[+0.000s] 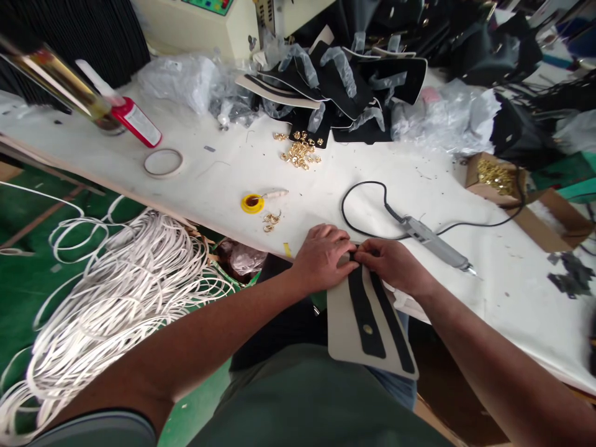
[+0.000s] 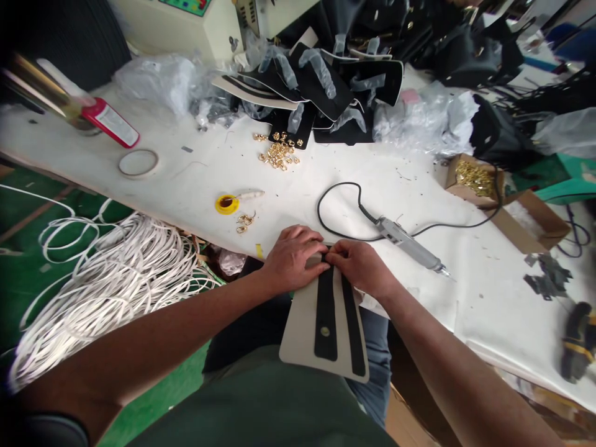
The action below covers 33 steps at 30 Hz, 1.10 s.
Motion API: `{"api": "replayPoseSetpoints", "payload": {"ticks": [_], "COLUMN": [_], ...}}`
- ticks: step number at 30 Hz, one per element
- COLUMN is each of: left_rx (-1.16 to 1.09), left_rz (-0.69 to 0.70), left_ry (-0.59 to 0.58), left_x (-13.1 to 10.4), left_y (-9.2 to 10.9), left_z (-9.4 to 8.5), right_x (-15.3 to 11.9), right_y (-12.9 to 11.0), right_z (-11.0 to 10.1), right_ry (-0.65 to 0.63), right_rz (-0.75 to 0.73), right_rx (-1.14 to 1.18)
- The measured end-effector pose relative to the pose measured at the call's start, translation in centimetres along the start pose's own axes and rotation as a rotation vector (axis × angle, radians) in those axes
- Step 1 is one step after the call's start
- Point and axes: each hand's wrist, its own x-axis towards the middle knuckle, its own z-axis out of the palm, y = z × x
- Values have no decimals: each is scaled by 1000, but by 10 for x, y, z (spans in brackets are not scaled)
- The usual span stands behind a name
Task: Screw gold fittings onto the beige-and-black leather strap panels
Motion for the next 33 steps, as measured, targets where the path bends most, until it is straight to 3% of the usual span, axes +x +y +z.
{"api": "replayPoseSetpoints", "payload": {"ticks": [11, 17, 20, 27, 33], "left_rx": [-21, -8, -4, 34, 42], "left_rz": [-11, 1, 0, 10, 15], "left_ry": [-22, -5, 11, 7, 8], "left_x": [0, 0, -1, -1, 0], "left_y": [-1, 0, 0, 1, 2], "left_z": [-1, 1, 2, 1, 1], "right_x": [0, 14, 15, -7, -8], "right_y": [8, 12, 14, 6, 3], "right_z": [5, -3, -4, 10, 8], "right_ry": [61, -82, -96, 142, 128], "right_rz": [33, 25, -16, -14, -38], "right_rx": [121, 219, 212, 98, 69]}}
